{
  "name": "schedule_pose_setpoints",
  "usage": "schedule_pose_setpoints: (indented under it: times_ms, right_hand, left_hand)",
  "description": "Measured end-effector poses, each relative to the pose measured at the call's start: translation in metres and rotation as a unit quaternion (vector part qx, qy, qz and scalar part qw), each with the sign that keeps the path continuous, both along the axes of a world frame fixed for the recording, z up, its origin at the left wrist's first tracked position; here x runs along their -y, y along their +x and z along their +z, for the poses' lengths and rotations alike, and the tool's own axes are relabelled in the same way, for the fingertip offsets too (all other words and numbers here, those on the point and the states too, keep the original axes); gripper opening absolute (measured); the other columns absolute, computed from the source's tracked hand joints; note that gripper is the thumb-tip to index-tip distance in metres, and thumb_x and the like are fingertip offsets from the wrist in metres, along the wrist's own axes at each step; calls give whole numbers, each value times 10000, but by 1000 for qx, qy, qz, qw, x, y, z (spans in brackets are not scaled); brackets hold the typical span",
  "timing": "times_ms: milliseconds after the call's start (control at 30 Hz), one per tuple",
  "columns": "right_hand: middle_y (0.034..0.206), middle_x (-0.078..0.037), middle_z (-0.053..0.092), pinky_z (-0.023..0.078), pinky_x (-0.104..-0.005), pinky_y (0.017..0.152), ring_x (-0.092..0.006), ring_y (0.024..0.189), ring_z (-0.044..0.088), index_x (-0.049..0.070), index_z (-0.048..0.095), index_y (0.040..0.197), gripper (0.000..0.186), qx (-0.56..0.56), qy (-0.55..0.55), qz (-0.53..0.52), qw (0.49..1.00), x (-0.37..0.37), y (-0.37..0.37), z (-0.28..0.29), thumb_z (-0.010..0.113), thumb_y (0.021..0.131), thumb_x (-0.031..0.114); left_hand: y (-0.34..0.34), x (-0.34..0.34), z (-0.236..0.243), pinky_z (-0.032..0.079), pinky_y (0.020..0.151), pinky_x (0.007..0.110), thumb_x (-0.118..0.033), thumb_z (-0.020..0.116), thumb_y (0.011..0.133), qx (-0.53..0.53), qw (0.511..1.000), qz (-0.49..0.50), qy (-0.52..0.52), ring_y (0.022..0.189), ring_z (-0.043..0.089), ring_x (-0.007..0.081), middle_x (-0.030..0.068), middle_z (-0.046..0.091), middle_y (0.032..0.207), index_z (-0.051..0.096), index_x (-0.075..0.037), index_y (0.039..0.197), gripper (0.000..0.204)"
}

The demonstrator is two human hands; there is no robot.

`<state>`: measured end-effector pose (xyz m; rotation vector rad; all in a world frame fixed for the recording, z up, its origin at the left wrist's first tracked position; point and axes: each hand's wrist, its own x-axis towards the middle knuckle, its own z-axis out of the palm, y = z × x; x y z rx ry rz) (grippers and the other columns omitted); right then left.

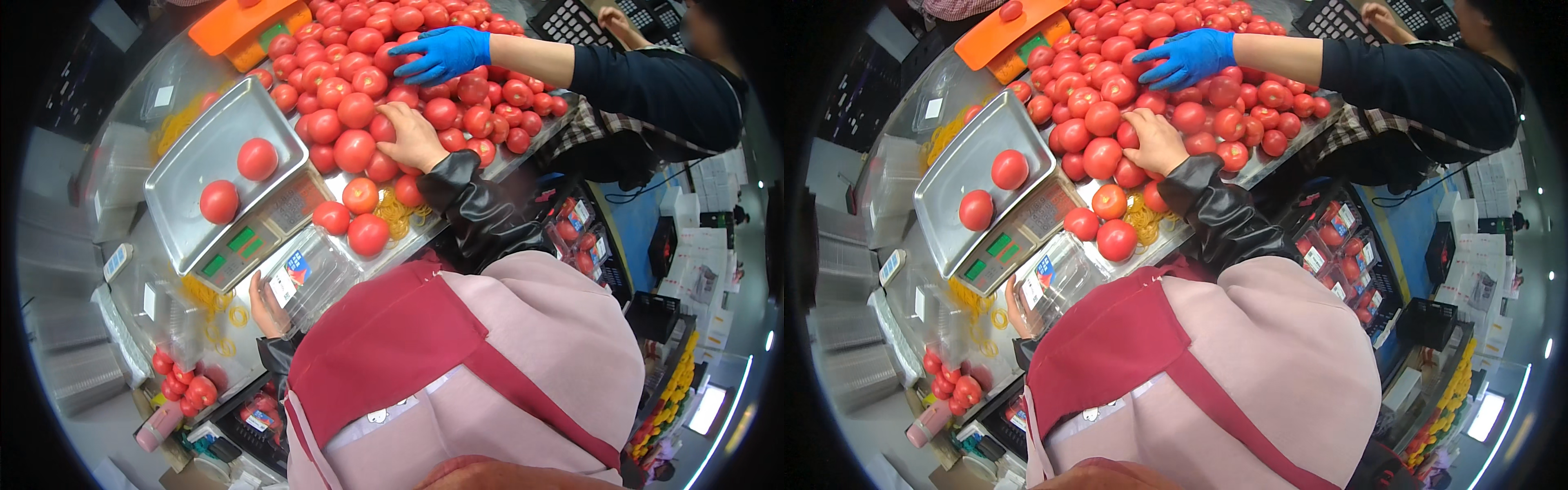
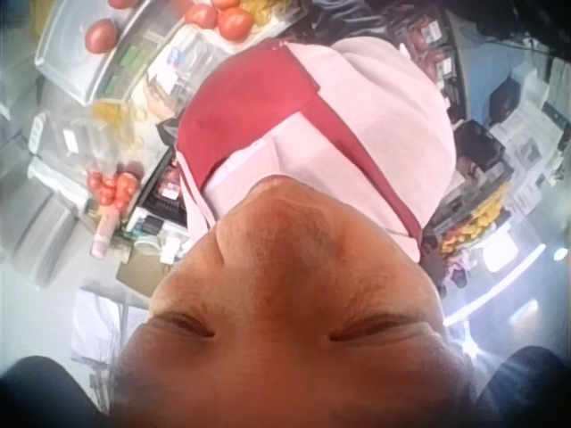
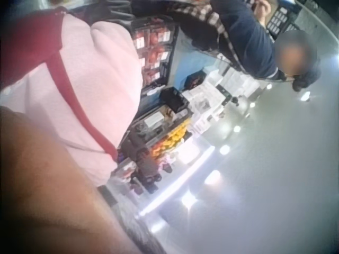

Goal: The person selects tomatoes from a bulk display, places them on a digital scale, and then transfers them into clear plastic containers. The person seals the containers and stacks them on the counter. The process is repeated multiple times throughout the clip.

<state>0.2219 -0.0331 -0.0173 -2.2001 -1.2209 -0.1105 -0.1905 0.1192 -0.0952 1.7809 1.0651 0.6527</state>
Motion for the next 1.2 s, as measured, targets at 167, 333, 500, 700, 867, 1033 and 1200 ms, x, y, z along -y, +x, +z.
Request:
schedule_pose_setpoints:
  times_ms: [167, 333, 500, 700, 867, 1033, 1200]
  right_hand:
    - [1264, -117, 547, 491, -433, 954, -347, 1116, 580, 95, 538, 1294, 638, -24, 3, -10, 1000, 6, -3, 3, 780, 717, 220]
    - [1294, -129, 533, 488, -436, 957, -363, 1120, 575, 73, 510, 1327, 660, -20, -9, 2, 1000, 1, -6, 2, 776, 740, 217]
    - [1333, -157, 525, 510, -438, 921, -372, 1112, 594, 56, 512, 1331, 580, -24, -12, -20, 999, 13, -8, 7, 714, 824, 253]
    - [1196, -191, 601, 485, -440, 936, -374, 1092, 585, 24, 597, 1178, 375, 118, 152, -165, 967, 55, 38, 2, 666, 874, 232]
    - [1270, -231, 572, 438, -439, 1025, -380, 1202, 536, 6, 554, 1298, 589, 45, 52, -246, 967, 76, 115, -9, 708, 847, 352]
    - [1221, -260, 620, 510, -435, 959, -393, 1125, 623, 9, 524, 1340, 756, -128, -60, -261, 955, 65, 149, 7, 761, 716, 365]
    - [1126, -146, 643, 538, -346, 871, -226, 1007, 652, -15, 573, 1236, 612, -195, 256, -89, 943, 9, 92, 43, 817, 724, 215]
  left_hand:
    - [1, -2, 2, 459, 934, 313, -13, 457, 1009, -10, 999, -14, 32, 1021, 605, 190, 130, 630, 1103, 503, -15, 1346, 340]
    - [-7, -1, -3, 440, 986, 297, 23, 451, 992, 18, 999, -1, -30, 1049, 581, 180, 110, 593, 1134, 479, -24, 1373, 385]
    - [-15, -13, -31, 392, 1068, 281, 39, 462, 956, 152, 979, -40, -127, 1163, 519, 166, 97, 514, 1243, 455, -57, 1401, 456]
    - [-11, 3, -10, 438, 1027, 309, -88, 456, 996, 182, 971, -12, -154, 1172, 540, 201, 111, 525, 1254, 435, -48, 1415, 421]
    - [-25, -17, -46, 437, 1014, 283, 91, 435, 968, 218, 954, 51, -198, 1095, 574, 149, 86, 559, 1197, 531, -19, 1335, 395]
    - [6, 0, 6, 478, 932, 297, 77, 479, 964, -4, 990, -35, 134, 1020, 619, 168, 109, 627, 1146, 537, -10, 1320, 371]
    - [5, 4, -10, 508, 864, 314, -37, 558, 962, 38, 998, 26, 53, 952, 669, 200, 139, 694, 1049, 583, -40, 1283, 322]
